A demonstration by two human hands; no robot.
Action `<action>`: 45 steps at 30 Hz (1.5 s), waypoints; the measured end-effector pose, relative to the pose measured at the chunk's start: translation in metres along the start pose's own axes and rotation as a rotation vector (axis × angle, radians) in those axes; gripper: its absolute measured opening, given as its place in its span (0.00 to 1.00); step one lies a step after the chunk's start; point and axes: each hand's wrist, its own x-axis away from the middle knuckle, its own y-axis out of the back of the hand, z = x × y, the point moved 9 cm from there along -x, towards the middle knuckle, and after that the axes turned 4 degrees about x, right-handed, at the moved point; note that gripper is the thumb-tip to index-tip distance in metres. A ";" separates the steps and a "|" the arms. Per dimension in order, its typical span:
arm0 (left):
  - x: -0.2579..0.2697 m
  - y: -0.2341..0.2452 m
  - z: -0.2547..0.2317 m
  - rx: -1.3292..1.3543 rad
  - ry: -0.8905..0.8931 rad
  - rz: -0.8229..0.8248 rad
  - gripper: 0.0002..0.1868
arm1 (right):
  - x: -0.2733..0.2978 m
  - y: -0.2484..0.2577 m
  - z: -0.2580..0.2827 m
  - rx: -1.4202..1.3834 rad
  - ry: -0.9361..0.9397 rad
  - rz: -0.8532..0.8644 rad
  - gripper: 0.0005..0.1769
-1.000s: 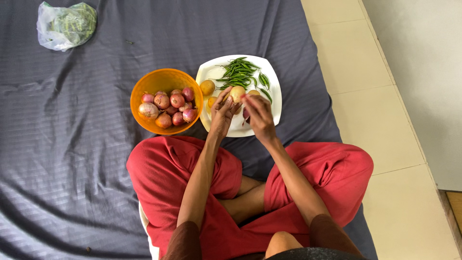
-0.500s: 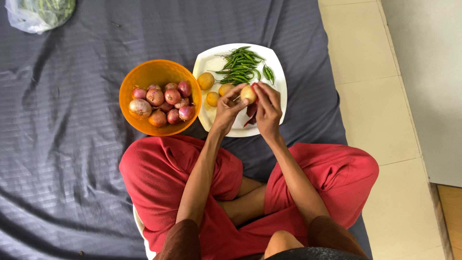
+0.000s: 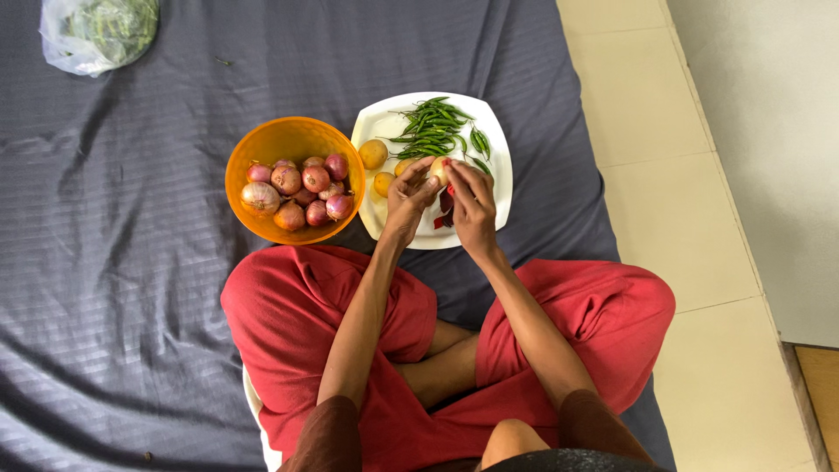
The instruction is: The person peels potatoes by hand while sitting on a bed.
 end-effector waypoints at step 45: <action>0.008 -0.002 0.001 0.104 0.027 -0.003 0.24 | -0.002 0.021 0.026 -0.047 -0.017 0.013 0.25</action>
